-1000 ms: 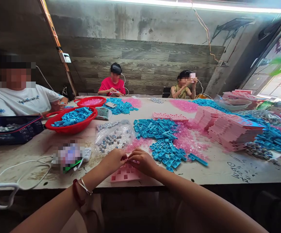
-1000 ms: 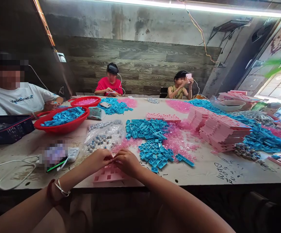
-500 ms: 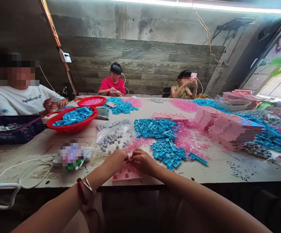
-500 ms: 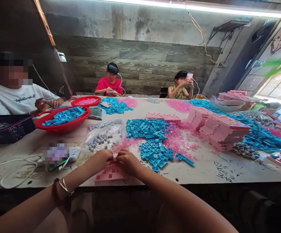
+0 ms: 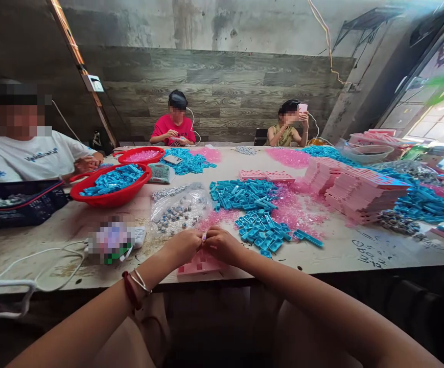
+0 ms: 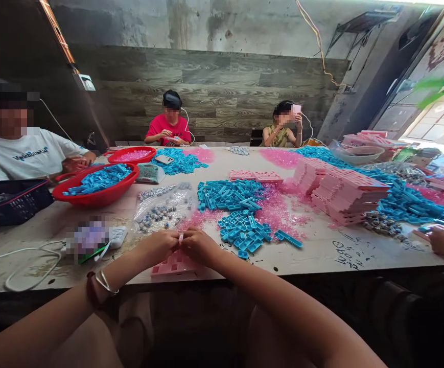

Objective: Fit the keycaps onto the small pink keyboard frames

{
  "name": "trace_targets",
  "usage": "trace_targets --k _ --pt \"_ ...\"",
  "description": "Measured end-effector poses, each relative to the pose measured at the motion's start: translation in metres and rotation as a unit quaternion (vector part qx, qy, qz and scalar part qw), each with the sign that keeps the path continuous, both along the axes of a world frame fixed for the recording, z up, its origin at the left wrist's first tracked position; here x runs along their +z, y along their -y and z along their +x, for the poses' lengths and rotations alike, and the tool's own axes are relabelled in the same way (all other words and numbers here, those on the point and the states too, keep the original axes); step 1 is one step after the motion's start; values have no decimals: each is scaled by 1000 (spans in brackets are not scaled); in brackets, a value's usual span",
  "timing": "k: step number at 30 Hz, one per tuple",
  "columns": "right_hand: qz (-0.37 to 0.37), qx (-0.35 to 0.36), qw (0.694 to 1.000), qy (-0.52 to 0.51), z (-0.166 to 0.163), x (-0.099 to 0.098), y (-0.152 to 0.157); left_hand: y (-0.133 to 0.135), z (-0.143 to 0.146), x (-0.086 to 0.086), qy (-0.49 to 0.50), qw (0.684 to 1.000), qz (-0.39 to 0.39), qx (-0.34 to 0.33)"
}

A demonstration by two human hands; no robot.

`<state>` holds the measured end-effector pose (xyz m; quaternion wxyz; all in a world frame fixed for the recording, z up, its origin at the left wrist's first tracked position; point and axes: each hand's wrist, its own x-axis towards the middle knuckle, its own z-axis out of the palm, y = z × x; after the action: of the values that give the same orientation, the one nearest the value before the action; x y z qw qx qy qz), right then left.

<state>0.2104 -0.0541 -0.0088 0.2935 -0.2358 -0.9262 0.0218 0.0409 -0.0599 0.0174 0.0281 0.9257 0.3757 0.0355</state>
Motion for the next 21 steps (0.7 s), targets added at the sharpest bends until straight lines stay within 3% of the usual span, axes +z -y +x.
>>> trace_targets --k 4,10,16,21 --pt "-15 -6 1000 3 1 0 -3 -6 -2 -2 8 1000 -12 1" --pt "-64 6 998 -25 9 8 -9 -14 -14 12 77 996 -48 8" --pt "-106 -88 988 -75 22 4 -14 -11 -15 11 87 993 -66 52" --pt "-185 -85 977 -57 22 10 -14 -9 -3 6 102 994 -33 20"
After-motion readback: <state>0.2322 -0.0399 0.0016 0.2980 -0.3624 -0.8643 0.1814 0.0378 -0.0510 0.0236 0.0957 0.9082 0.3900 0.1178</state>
